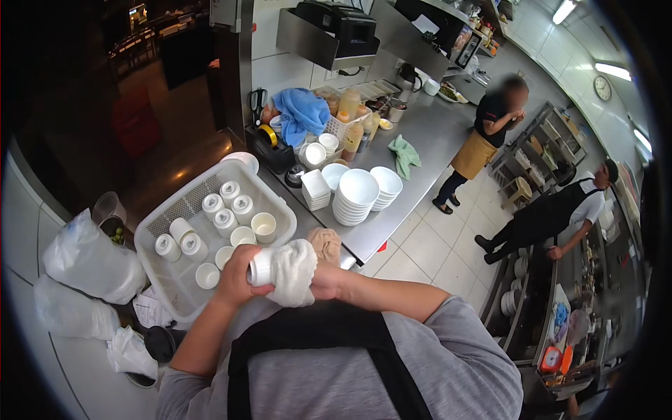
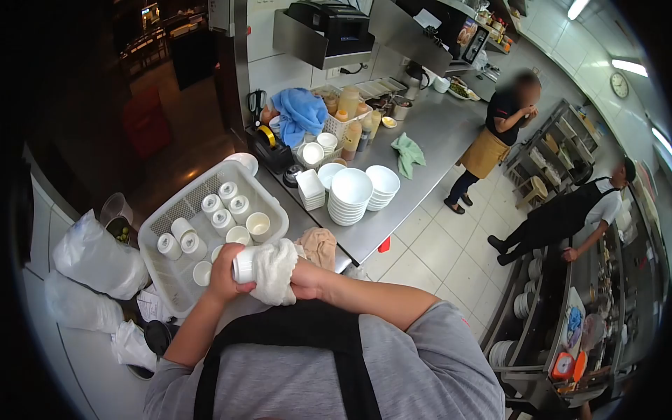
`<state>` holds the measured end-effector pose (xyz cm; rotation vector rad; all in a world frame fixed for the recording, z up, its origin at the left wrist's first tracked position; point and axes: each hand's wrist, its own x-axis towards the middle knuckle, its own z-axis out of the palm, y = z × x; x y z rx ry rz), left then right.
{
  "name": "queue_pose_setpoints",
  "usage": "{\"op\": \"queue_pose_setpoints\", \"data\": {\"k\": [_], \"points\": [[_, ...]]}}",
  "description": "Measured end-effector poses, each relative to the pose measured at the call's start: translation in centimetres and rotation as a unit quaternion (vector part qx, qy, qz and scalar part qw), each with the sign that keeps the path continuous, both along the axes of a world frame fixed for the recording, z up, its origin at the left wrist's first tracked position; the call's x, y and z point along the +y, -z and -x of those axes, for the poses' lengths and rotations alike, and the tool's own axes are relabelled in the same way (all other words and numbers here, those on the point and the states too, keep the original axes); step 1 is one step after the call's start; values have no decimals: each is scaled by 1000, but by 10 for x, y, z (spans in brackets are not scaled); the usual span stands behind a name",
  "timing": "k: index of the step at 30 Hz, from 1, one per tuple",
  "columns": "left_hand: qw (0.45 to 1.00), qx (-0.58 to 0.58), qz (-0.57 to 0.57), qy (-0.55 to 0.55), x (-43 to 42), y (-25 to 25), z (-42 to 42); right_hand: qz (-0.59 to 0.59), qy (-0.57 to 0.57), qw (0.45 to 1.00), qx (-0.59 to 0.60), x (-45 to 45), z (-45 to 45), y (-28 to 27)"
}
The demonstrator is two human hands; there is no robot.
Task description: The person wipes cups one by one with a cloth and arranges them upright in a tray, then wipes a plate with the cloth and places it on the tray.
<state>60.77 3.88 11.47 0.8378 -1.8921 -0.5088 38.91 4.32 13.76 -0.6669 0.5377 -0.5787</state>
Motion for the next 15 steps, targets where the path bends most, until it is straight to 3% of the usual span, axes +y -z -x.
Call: {"op": "queue_pose_setpoints", "data": {"k": [1, 2, 4, 5, 6, 7, 8, 9, 11, 12, 13, 14, 15], "points": [[986, -69, 143, 54, -6, 0, -6, 167, 34, 983, 73, 0, 8, 0], [976, -105, 186, 32, -10, 6, -10, 325, 55, 933, 141, -2, 13, 1], [982, -54, 166, 72, -23, 18, -12, 609, 68, 754, 235, -10, 10, 7], [998, -10, -5, 64, -16, 20, -10, 727, 75, 631, 261, -15, 8, 10], [954, 198, -194, 113, -1, 7, 4, 772, -5, 539, 336, -17, 7, -7], [895, 215, -371, 123, 1, 0, 5, 804, -83, 432, 399, -18, 6, -22], [851, 223, -448, 157, -1, 6, 2, 826, -43, 422, 371, -22, 4, -17], [873, 176, -452, 63, 2, -6, 7, 846, 1, 407, 344, -26, 0, -11], [976, 144, -157, 33, -4, 3, 14, 640, -54, 686, 342, -17, -7, 0], [976, 148, -159, 24, -5, 3, 7, 515, -38, 788, 335, -13, -10, 5], [996, 69, -52, 25, -6, 1, -1, 185, -5, 970, 160, -8, -13, -10], [998, -12, 56, 28, -7, 0, -7, 181, -10, 970, 162, -8, -11, -8], [998, -10, 53, 24, -13, 5, -10, 304, -10, 929, 212, -9, -7, -6]]}}
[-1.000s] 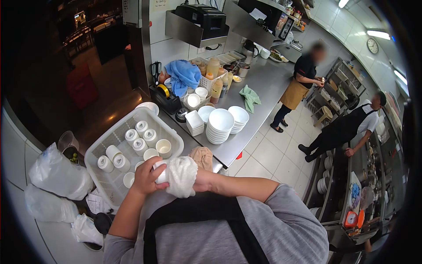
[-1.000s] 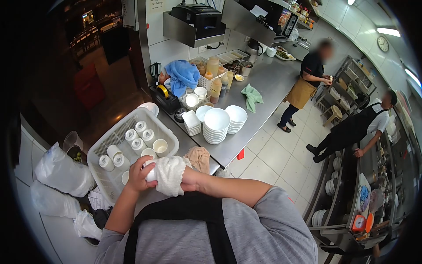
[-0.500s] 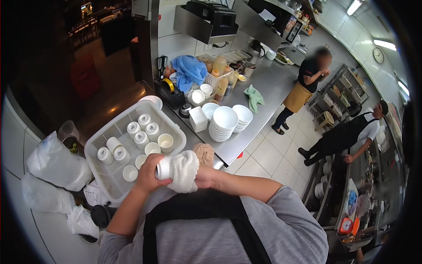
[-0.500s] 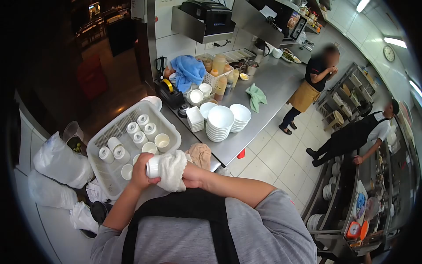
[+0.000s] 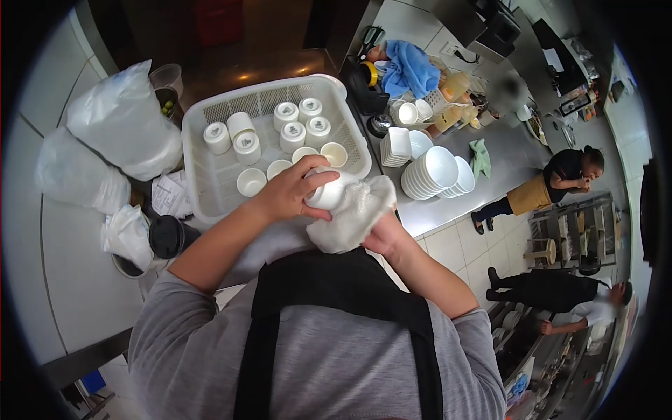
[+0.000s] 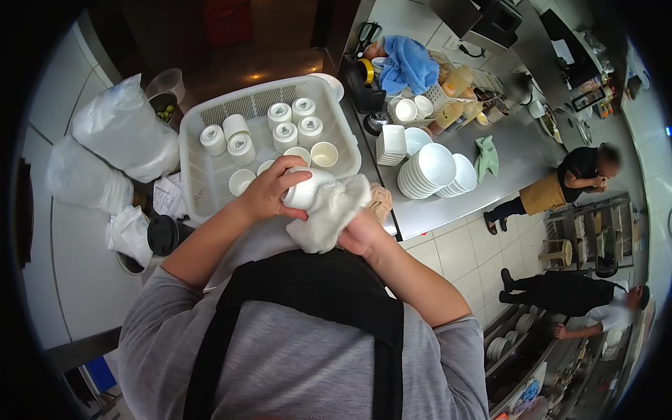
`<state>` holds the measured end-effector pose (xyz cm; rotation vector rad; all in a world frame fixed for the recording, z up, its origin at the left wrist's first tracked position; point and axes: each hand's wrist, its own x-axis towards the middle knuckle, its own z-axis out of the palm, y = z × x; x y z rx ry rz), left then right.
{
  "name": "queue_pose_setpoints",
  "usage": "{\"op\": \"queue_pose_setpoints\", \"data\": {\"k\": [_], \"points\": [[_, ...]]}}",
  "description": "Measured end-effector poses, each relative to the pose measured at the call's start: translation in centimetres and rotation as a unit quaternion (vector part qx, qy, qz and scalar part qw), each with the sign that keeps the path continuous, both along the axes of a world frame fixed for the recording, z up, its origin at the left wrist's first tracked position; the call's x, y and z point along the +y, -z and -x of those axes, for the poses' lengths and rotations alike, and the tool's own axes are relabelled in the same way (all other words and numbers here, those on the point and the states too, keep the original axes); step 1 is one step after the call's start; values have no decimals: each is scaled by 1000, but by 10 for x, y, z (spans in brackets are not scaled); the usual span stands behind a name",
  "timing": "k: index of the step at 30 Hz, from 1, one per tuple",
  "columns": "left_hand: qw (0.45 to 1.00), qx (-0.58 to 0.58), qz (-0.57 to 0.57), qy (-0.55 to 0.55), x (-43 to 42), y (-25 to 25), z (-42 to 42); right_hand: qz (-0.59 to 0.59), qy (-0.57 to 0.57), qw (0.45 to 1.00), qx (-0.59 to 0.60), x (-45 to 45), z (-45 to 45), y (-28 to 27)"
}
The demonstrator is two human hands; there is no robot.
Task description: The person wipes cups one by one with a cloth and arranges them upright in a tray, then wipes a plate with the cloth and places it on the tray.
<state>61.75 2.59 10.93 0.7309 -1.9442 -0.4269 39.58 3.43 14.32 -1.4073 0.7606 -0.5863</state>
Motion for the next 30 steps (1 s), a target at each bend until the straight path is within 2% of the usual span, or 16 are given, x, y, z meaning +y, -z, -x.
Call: {"op": "queue_pose_setpoints", "data": {"k": [3, 4, 6, 7, 8, 10, 11, 12, 16, 18, 20, 22, 26, 28, 29, 30], "points": [[998, 31, -10, 55, -6, 0, -4, 382, -34, 911, 152, -6, 9, 4], [998, 33, -9, 53, 2, -7, -2, 260, 8, 964, 48, -1, -7, 0], [939, 163, -291, 80, 12, -7, 8, 508, -119, 757, 393, -6, 6, 12], [919, 194, -336, 73, 13, -4, 13, 576, -18, 764, 290, -2, -4, 3], [895, 226, -378, 64, 14, -2, 18, 508, 5, 819, 265, 0, -3, 3], [978, 144, -152, -4, 13, -6, 17, 366, 70, 908, 190, 5, -2, 3], [991, 66, -105, -54, 12, -11, 13, 45, 95, 994, 30, 0, -1, -3], [990, 68, -108, -54, 11, -12, 13, -281, 108, 944, -134, -5, -1, -8], [996, 75, -44, -24, 12, -22, 23, -240, 159, 940, -182, -29, 5, 13], [866, 267, -410, 103, 17, -15, 31, -240, 178, 943, -151, -34, 7, 12], [843, 295, -438, 101, 13, -12, 35, -299, 214, 917, -153, -37, 6, 8], [658, 439, -584, 183, 7, -6, 32, -318, 211, 913, -146, -40, 6, 14], [657, 477, -572, 118, 9, 2, 28, -267, 254, 906, -208, -35, -7, 17], [640, 521, -557, 97, 11, 10, 35, 204, 229, 950, 67, -34, -11, 14], [619, 562, -546, 65, 14, 13, 41, 208, 235, 947, 72, -24, -14, 7], [617, 559, -549, 71, 17, 13, 47, 445, 205, 847, 208, -9, -18, -1]]}}
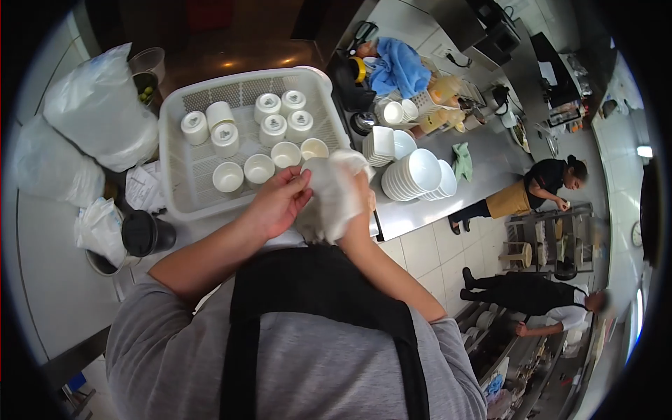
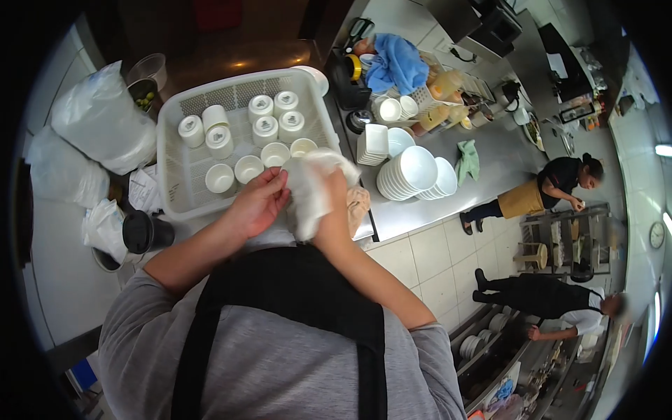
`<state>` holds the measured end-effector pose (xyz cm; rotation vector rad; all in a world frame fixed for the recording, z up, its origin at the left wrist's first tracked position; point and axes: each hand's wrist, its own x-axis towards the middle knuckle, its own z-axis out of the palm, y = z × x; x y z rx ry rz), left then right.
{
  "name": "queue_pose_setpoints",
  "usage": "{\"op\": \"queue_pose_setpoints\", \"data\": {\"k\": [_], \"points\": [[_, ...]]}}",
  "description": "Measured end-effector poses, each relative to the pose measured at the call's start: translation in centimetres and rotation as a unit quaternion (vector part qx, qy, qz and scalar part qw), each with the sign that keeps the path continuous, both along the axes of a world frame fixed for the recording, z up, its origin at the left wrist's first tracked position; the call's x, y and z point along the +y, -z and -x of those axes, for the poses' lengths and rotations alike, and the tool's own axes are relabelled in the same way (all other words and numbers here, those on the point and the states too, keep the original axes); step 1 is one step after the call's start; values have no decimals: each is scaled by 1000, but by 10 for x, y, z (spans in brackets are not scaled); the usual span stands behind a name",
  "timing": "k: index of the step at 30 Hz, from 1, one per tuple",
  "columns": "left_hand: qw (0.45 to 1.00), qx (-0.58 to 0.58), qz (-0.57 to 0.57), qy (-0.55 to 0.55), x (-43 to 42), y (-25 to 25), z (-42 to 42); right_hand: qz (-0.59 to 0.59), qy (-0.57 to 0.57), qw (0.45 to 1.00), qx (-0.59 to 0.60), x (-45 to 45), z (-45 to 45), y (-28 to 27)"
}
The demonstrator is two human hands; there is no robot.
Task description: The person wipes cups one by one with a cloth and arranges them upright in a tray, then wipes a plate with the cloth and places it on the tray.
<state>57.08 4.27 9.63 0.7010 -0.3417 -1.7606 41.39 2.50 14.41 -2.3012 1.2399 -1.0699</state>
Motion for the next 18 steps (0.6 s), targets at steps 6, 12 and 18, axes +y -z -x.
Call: {"op": "queue_pose_setpoints", "data": {"k": [6, 12, 18], "points": [[997, 56, 57, 17, 17, -23, -2, 128, -153, 980, 24, -30, 15, 34], [755, -570, 284, -157, 21, -16, -8, -356, 19, 912, -202, -35, -17, 29], [607, -721, 258, -214, 30, -21, -67, -359, -15, 909, -210, -33, 28, 32]]}}
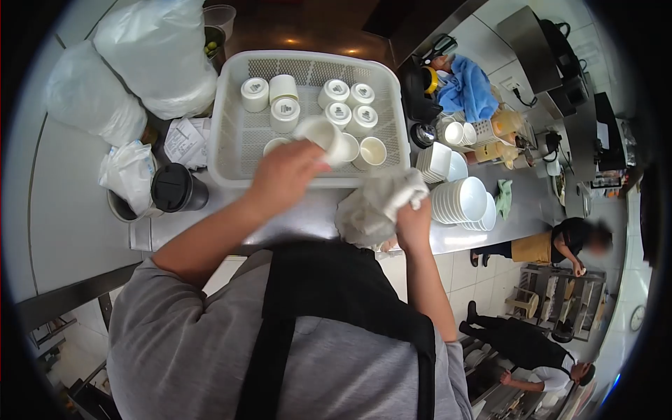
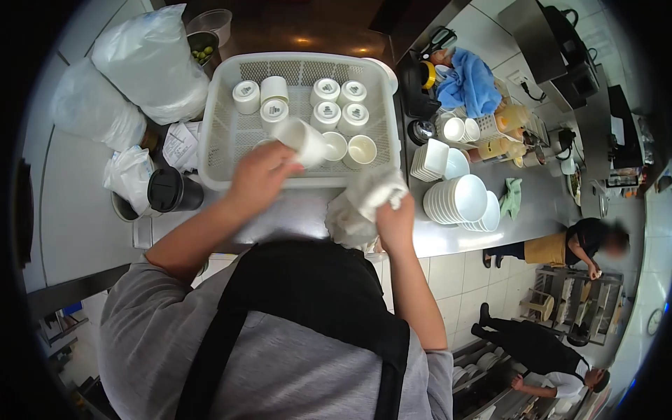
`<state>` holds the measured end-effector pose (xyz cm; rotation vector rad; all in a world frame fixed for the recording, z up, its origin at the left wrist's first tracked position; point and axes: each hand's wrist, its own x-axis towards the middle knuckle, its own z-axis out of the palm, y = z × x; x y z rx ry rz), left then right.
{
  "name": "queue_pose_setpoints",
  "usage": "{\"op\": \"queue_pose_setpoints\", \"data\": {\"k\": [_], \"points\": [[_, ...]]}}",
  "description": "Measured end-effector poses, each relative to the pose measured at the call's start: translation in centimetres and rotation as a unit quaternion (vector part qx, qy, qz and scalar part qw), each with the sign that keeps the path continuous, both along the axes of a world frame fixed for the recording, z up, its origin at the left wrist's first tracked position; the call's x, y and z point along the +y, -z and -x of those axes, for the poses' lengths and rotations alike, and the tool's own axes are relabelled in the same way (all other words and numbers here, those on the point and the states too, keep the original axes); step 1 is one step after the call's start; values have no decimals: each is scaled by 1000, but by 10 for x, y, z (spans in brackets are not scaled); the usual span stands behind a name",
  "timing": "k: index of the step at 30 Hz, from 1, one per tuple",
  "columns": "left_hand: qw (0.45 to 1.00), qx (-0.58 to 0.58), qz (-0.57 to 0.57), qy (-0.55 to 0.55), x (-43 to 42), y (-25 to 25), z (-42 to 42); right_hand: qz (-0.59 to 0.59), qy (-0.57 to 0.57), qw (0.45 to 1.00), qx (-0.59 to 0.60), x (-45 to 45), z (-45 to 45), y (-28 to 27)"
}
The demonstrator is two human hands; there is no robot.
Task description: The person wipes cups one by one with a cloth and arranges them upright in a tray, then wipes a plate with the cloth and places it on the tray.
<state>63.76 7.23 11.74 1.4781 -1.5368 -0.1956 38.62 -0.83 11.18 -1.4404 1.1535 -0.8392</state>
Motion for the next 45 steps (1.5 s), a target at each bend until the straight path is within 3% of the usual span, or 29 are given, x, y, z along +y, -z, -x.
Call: {"op": "queue_pose_setpoints", "data": {"k": [3, 6, 8, 12, 16, 18, 22, 24, 26, 28, 30, 31, 33, 40, 41, 45], "points": [[994, -72, -33, -79, -6, 10, -60, -157, 37, 982, -94, -3, 33, 23], [965, -179, -128, -142, 4, 17, -81, -187, 69, 976, -86, 3, 53, 48], [958, -198, -161, -130, 10, 35, -85, -254, 107, 947, -162, 6, 71, 109], [935, -187, -282, -108, 5, 42, -86, -113, 112, 985, -64, 15, 75, 155], [917, -205, -335, -65, 0, 35, -88, -149, 127, 978, -75, 17, 73, 144], [878, -250, -409, -11, -1, 36, -89, -154, 121, 974, -116, 19, 74, 144], [889, -324, -318, -61, -28, 32, -78, -124, 138, 976, -117, 25, 73, 147], [939, -205, -243, -129, -52, 13, -66, -128, 123, 977, -121, 25, 77, 149], [935, -232, -235, -129, -67, 19, -64, -114, 88, 985, -98, 25, 79, 148], [932, -258, -222, -127, -82, 19, -53, -105, 107, 977, -154, 28, 74, 144], [956, -237, -169, -35, -97, 15, -31, -105, 119, 970, -184, 30, 78, 149], [956, -237, -168, -32, -102, 7, -16, -108, 108, 971, -182, 30, 80, 152], [868, -310, -385, 46, -109, -12, 9, -113, 90, 972, -186, 29, 81, 155], [872, -313, -377, 11, -128, 41, 8, -115, 173, 955, -212, 32, 86, 140], [881, -333, -336, 9, -126, 37, 8, -69, 174, 971, -146, 33, 86, 127], [896, -378, -232, -1, -112, 3, 15, -15, 193, 959, -208, 22, 57, 39]]}}
